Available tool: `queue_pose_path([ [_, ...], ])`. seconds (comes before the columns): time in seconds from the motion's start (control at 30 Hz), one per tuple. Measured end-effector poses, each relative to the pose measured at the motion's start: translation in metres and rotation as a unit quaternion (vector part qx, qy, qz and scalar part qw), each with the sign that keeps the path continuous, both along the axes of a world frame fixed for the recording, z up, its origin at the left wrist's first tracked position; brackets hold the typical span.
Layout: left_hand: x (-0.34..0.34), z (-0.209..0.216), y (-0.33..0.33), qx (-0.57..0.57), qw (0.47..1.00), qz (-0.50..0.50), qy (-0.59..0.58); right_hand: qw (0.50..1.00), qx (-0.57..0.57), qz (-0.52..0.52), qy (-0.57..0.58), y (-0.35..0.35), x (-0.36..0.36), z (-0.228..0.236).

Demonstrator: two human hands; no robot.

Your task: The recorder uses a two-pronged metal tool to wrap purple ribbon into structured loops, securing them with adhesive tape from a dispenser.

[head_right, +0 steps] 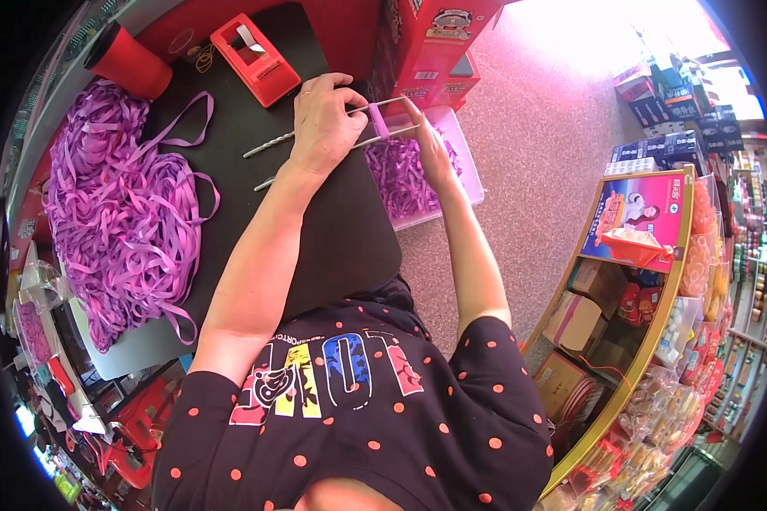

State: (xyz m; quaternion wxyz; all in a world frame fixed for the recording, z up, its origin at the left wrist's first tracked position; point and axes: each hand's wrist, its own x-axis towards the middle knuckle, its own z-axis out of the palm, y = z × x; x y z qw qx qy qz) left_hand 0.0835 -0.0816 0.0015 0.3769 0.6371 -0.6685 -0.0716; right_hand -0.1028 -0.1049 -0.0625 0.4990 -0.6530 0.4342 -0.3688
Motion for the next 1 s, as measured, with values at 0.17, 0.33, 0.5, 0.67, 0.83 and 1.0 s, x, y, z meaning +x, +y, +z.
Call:
queue_pose_path([
  [0.17, -0.001, 0.008, -0.001, -0.037, 0.996, -0.005, 0.080, 0.992, 0.013, -0.043, -0.117, 0.062, 0.001, 0.027],
  [0.33, -0.018, 0.047, 0.011, 0.098, 0.832, -0.064, 0.542, 0.988, -0.030, -0.062, -0.135, 0.072, 0.010, 0.058],
  [0.5, -0.052, 0.043, 0.074, 0.332, 0.602, -0.148, 0.711, 0.987, -0.020, -0.063, -0.148, 0.059, 0.006, 0.049],
  [0.67, -0.073, 0.022, 0.093, 0.412, 0.491, -0.114, 0.759, 0.992, -0.001, -0.045, -0.114, 0.053, 0.006, 0.066],
  [0.83, -0.082, 0.031, 0.077, 0.322, 0.462, -0.085, 0.822, 0.995, -0.010, -0.066, -0.073, 0.051, 0.008, 0.072],
  [1.0, -0.083, 0.024, 0.065, 0.231, 0.413, -0.100, 0.875, 0.994, 0.015, -0.047, -0.096, 0.054, 0.005, 0.072],
])
